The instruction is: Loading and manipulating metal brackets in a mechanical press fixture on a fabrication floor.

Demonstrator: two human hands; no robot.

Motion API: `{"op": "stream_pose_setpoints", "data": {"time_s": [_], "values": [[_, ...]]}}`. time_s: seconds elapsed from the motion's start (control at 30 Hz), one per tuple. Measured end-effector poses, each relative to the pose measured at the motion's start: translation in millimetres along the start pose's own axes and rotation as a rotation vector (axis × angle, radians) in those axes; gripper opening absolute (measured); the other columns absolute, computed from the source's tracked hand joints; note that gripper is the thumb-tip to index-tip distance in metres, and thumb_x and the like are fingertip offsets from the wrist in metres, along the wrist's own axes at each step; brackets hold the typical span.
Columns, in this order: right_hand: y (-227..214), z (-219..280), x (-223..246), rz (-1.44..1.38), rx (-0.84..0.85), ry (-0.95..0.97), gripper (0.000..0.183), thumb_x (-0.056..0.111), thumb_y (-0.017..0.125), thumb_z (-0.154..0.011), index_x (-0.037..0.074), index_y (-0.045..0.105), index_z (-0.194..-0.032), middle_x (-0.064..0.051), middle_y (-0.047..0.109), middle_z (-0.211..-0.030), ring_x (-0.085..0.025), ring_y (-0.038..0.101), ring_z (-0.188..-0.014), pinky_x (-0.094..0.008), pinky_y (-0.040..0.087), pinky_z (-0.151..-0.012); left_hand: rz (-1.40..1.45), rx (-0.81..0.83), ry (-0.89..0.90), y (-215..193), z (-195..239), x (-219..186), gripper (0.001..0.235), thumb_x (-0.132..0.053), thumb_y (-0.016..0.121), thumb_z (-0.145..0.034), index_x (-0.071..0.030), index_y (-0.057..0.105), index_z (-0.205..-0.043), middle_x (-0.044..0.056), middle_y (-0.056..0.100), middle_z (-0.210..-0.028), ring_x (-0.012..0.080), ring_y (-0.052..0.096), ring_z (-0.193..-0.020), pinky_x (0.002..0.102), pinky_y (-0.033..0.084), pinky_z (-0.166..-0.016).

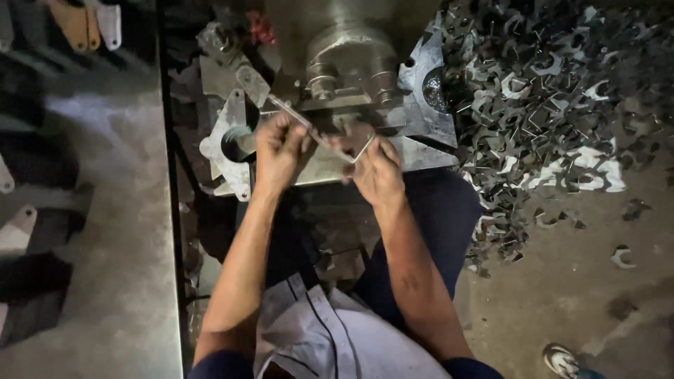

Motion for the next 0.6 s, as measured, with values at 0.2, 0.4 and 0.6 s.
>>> {"op": "stream_pose_setpoints", "data": {"time_s": [0.2,0.4,0.6], "values": [[12,12,8,0.994,-0.023,-0.170,0.012,0.003,0.057,-0.103,0.001,0.068,-0.108,-0.009,0.080,-0.102,-0.025,0.079,-0.088,-0.031,0.063,-0.060,-0.554,0.016,-0.010,22,22,-24,0.009,-0.006,0.066,-0.099,0.000,0.068,-0.105,0.016,0.071,-0.094,0.0312,0.069,-0.089,0.041,0.055,-0.079],[11,-6,35,1.514,-0.005,-0.435,0.020,-0.007,0.059,-0.094,0.004,0.069,-0.108,-0.011,0.078,-0.098,-0.022,0.079,-0.094,-0.033,0.064,-0.076,-0.788,-0.031,0.208,-3,44,-78,0.017,-0.001,0.068,-0.097,-0.004,0.067,-0.113,0.019,0.069,-0.115,0.0400,0.070,-0.103,0.044,0.057,-0.085],[8,-6,31,1.453,0.020,-0.416,0.033,-0.014,0.052,-0.087,0.003,0.066,-0.111,-0.013,0.077,-0.102,-0.024,0.079,-0.099,-0.034,0.065,-0.083,-1.340,-0.313,0.328,-48,44,-124,0.039,-0.018,0.074,-0.100,0.005,0.060,-0.128,0.033,0.064,-0.119,0.0492,0.062,-0.107,0.052,0.053,-0.090]]}}
Point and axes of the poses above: each hand's wrist, its own z-axis away from the middle knuckle, its own y-axis out of the palm, x = y × z, the point moved 7 cm from there along -z, towards the middle knuckle
